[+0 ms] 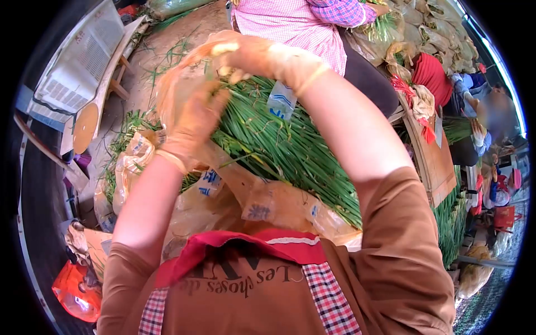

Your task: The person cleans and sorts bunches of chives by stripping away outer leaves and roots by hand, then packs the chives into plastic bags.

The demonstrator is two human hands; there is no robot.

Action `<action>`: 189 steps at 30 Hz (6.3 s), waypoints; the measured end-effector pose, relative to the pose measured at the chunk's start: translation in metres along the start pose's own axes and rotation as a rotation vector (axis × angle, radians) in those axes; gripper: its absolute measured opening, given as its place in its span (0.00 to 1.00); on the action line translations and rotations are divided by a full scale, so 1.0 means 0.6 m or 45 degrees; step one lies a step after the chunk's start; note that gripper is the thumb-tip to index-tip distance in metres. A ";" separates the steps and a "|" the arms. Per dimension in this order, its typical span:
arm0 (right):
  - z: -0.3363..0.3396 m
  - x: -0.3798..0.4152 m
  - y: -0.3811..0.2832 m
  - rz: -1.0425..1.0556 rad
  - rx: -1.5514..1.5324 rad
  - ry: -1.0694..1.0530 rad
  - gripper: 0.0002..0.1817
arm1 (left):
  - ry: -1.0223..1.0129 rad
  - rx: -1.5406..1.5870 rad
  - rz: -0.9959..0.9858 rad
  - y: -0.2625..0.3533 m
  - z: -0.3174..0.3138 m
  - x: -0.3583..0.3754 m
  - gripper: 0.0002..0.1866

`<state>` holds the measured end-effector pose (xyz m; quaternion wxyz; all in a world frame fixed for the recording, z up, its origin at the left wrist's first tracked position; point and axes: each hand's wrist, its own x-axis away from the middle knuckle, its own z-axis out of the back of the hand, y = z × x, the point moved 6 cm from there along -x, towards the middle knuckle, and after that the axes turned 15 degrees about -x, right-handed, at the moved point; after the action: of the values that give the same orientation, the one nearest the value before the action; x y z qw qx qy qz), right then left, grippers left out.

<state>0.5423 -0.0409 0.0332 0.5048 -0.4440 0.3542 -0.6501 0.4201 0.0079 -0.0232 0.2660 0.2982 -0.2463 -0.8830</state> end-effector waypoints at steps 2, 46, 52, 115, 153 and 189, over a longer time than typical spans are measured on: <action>0.033 -0.009 0.048 -0.171 0.328 -0.109 0.16 | -0.090 -0.569 0.160 -0.069 0.035 -0.039 0.18; -0.086 0.080 0.055 -0.057 -0.512 -0.027 0.13 | -0.424 -0.816 0.180 -0.221 0.076 0.111 0.16; 0.118 0.226 0.001 0.429 -1.255 0.237 0.14 | -0.134 -0.724 -0.013 -0.156 0.045 0.149 0.29; -0.472 -0.140 -0.177 -0.076 -0.614 -0.407 0.11 | -0.176 1.779 0.556 -0.190 0.319 0.315 0.28; -0.398 -0.162 -0.200 0.225 1.007 -0.008 0.44 | 0.860 1.854 1.078 -0.333 0.402 0.388 0.13; -0.501 -0.221 0.142 0.137 0.182 0.476 0.15 | -0.509 -1.576 1.024 -0.549 0.215 0.302 0.53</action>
<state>0.3031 0.0712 -0.1803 0.4946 -0.2588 0.4179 -0.7168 0.1057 0.1744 -0.2001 0.6357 -0.1833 0.1602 -0.7325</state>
